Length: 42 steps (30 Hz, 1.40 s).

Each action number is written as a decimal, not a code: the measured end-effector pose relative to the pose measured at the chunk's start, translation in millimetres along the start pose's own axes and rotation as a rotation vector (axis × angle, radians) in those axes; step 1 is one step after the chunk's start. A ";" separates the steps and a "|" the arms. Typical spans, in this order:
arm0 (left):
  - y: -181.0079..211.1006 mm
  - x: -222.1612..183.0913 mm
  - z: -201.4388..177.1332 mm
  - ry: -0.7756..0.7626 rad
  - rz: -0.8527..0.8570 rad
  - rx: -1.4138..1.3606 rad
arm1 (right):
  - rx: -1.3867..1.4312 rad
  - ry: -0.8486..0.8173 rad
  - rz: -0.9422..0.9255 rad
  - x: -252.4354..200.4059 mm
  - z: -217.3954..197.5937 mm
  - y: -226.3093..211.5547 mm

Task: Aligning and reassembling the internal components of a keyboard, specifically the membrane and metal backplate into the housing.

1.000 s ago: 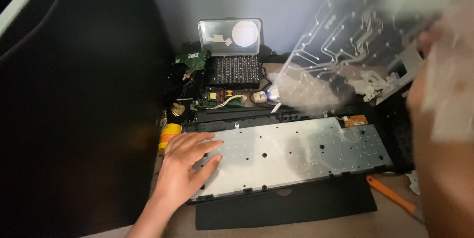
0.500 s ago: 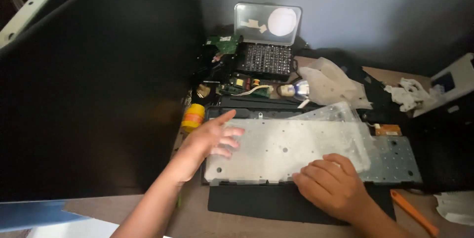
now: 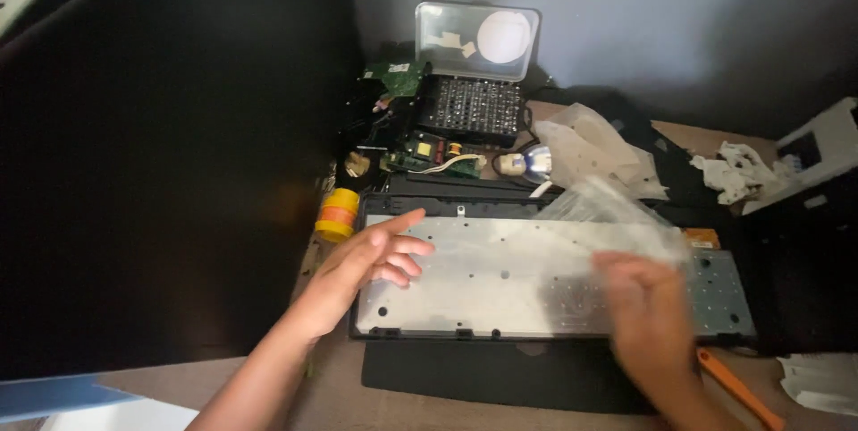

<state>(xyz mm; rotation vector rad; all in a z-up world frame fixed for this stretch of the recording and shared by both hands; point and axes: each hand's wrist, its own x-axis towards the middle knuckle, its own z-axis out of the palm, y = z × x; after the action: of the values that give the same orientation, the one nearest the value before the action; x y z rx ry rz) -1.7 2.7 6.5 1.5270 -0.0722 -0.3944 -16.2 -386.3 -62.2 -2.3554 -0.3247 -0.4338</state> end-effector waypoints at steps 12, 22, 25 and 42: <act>2.8 -6.0 21.6 -0.035 0.153 0.676 | 1.032 0.260 0.186 25.4 -111.1 13.9; 4.8 -8.0 19.0 -0.045 0.044 0.614 | 1.753 0.203 0.416 59.1 -149.4 -29.4; -1.1 -9.4 15.0 -0.093 0.097 0.575 | 1.831 0.196 0.452 60.1 -140.8 -33.9; -17.2 -0.9 1.5 0.223 0.582 0.480 | 1.367 0.397 0.741 55.2 -84.1 -34.8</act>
<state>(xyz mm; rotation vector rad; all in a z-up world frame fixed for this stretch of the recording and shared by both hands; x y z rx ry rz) -6.5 1.6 -10.1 1.9201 -0.4503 0.2808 3.8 -413.2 38.8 -0.8913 0.3654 -0.1747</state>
